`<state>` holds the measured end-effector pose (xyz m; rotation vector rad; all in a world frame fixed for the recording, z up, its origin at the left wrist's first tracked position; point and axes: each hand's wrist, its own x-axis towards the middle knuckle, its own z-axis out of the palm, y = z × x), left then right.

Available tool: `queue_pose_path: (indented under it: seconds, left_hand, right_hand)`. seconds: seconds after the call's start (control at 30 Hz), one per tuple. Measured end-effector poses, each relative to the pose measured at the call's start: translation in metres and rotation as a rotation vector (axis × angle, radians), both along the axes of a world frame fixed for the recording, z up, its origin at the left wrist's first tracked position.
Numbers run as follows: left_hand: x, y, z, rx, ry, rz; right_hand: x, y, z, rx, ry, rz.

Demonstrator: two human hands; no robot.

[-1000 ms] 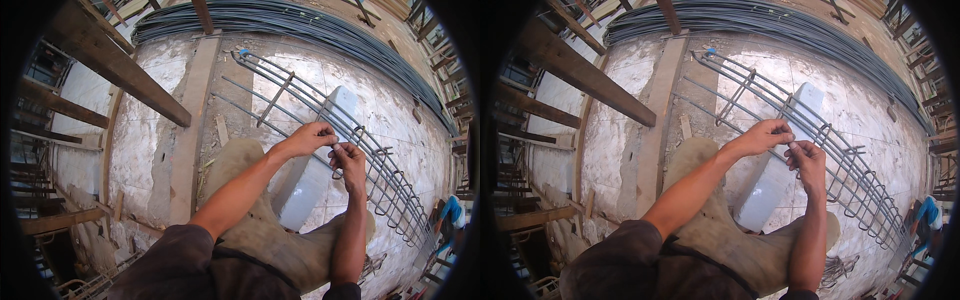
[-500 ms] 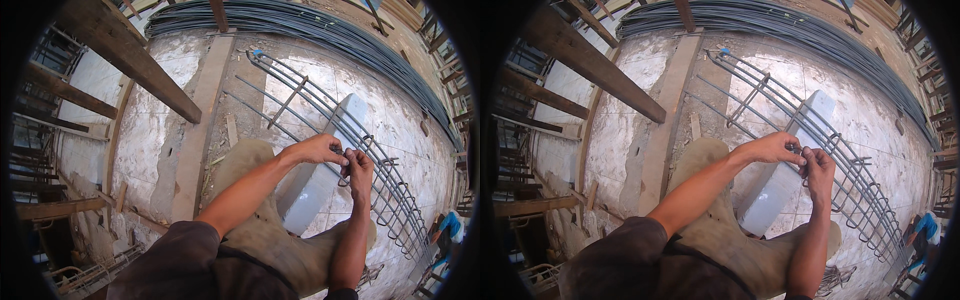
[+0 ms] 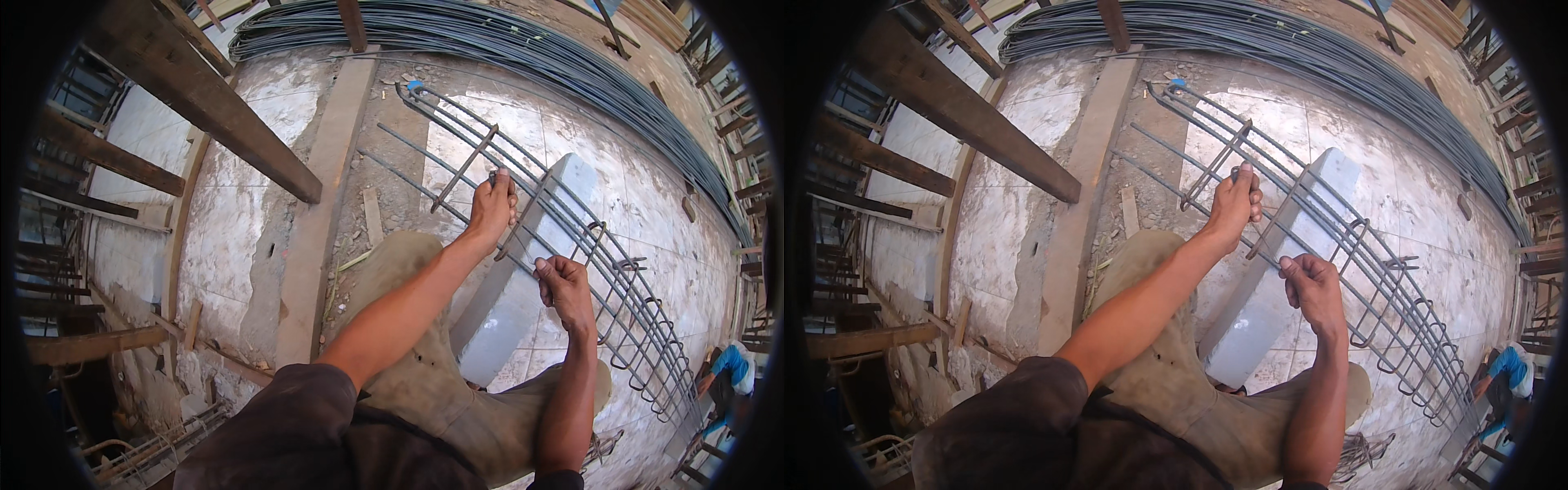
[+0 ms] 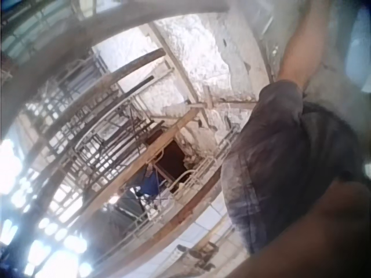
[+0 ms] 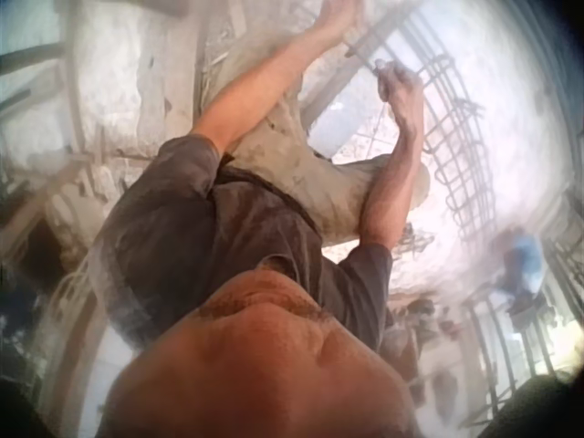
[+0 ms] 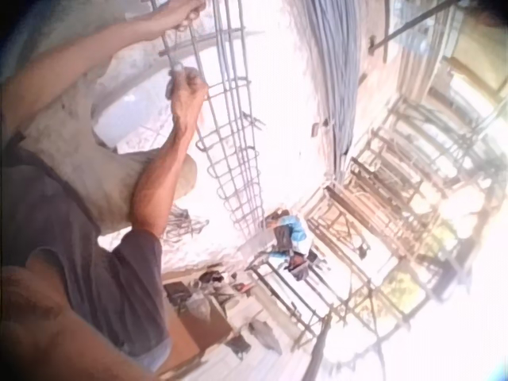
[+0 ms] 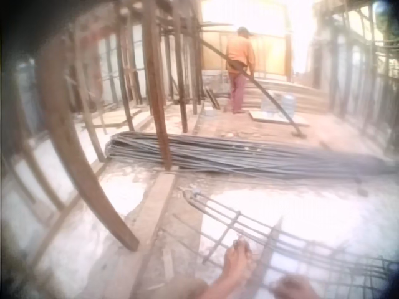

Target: The person assembles a rebar cage by positioning metal bars into a rectangular framework and securing the intersections with wire using pliers.

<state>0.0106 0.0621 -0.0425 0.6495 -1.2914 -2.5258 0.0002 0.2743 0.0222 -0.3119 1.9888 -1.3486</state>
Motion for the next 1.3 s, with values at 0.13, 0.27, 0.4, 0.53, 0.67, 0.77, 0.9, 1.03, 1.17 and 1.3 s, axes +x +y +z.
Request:
queue_pose_path:
  seconds: [0.13,0.27,0.4,0.53,0.67,0.77,0.9,1.03,1.17,1.3]
  left_hand:
    - [0.002,0.003,0.009,-0.044,-0.125,-0.012]
    - [0.010,0.015,0.029,-1.137,-0.104,0.444]
    - [0.034,0.015,0.051,-1.194,0.208,-0.229]
    - [0.045,0.024,0.051,-0.948,0.126,-0.346]
    - [0.043,0.022,0.046,-0.930,0.007,-0.433]
    - [0.040,0.029,0.037,-0.762,0.136,-0.486]
    - [0.051,0.030,0.025,-0.670,0.088,-0.699]
    - [0.071,0.033,0.013,-0.571,-0.098,-0.569]
    - [0.109,0.036,-0.003,-0.292,-0.315,-0.355]
    - [0.130,0.038,-0.017,-0.032,-0.498,-0.041]
  right_hand:
    - [-0.004,0.011,0.008,-0.088,-0.046,0.051]
    - [-0.010,0.016,0.015,-0.092,-0.034,0.009]
    - [-0.012,0.014,0.016,-0.092,-0.022,-0.084]
    - [-0.017,0.010,0.009,-0.148,0.075,-0.266]
    - [-0.018,0.010,0.009,-0.130,0.105,-0.316]
    - [-0.024,0.016,0.003,-0.092,0.128,-0.352]
    - [-0.030,0.017,-0.011,0.074,0.171,-0.237]
    - [-0.031,0.011,-0.021,0.107,0.162,-0.145]
    - [-0.035,-0.002,-0.043,0.191,0.398,-0.129]
    - [-0.020,-0.026,-0.056,0.265,0.551,-0.047]
